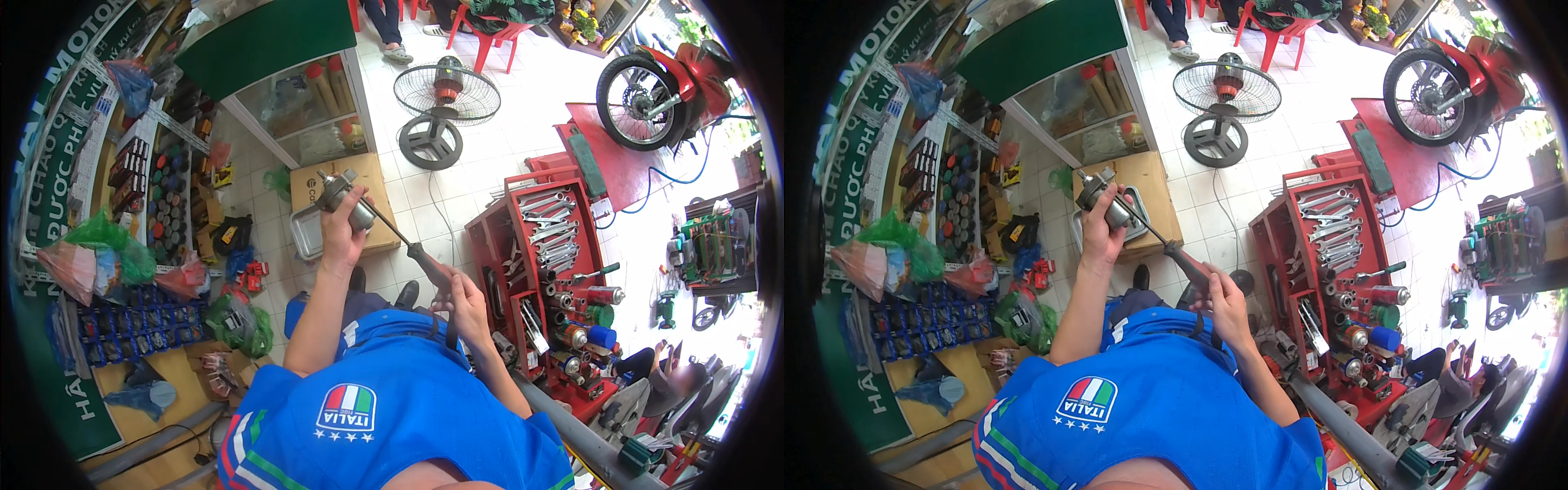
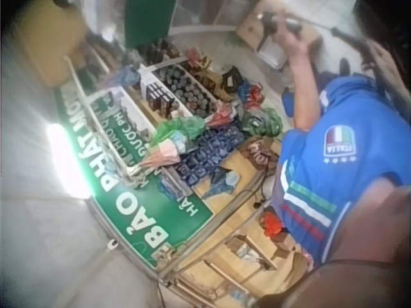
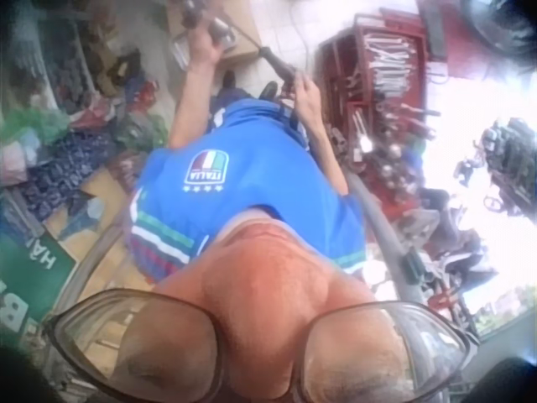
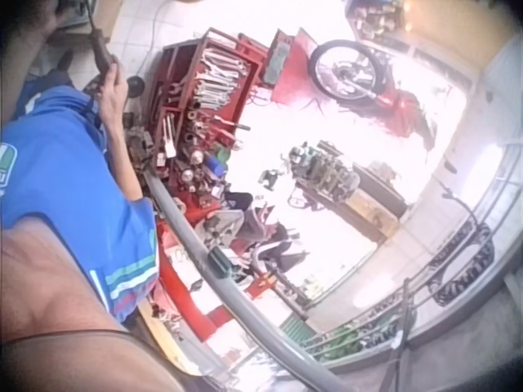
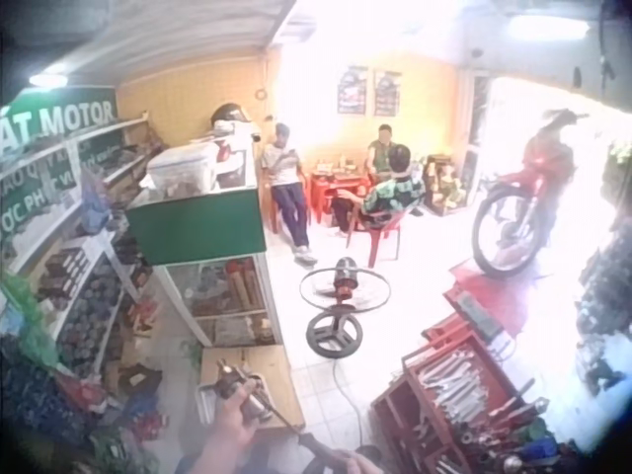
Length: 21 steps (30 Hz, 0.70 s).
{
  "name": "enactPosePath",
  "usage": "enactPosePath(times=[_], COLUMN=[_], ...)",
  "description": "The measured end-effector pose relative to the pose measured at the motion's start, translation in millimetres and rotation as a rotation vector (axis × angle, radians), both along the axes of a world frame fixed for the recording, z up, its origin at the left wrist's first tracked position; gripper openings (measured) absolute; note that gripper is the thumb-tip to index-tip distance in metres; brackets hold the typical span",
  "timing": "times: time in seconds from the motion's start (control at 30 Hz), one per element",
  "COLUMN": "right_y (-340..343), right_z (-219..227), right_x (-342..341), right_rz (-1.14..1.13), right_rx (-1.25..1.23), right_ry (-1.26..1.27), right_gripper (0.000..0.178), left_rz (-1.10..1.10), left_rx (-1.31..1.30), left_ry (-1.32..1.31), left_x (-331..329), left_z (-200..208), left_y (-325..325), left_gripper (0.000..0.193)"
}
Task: The person holds a metal fuel pump by hand and uses a screwdriver to loosen a screw on its casing, turning the part over to work on different sides.
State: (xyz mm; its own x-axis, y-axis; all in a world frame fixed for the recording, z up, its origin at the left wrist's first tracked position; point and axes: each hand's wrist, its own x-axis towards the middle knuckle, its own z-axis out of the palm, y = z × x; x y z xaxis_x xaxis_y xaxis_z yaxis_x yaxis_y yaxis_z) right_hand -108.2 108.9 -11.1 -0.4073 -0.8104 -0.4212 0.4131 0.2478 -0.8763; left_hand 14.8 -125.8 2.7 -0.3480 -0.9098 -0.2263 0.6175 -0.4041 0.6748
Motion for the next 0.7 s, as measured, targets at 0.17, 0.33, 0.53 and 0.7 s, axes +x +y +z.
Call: enactPosePath(times=[0.17,0.33,0.53,0.7], right_y=[-3,5,-5,5], right_z=[15,-3,12,9], right_x=[11,-3,6,0], right_rz=[-0.074,0.071,-0.02,0.05], right_rx=[-0.126,-0.03,-0.063,-0.192], right_ry=[0.127,-0.111,0.073,0.065], right_gripper=[0.044,0.042,0.035,0.04], left_rz=[0.02,0.002,0.038,0.02], left_rx=[-0.024,-0.02,-0.016,0.006], left_ry=[0.01,0.048,0.012,0.032], left_x=[-1,-1,-1,3], left_z=[0,0,-1,-4], left_y=[-2,-2,-5,-4], left_gripper=[0.029,0.03,0.029,0.028])
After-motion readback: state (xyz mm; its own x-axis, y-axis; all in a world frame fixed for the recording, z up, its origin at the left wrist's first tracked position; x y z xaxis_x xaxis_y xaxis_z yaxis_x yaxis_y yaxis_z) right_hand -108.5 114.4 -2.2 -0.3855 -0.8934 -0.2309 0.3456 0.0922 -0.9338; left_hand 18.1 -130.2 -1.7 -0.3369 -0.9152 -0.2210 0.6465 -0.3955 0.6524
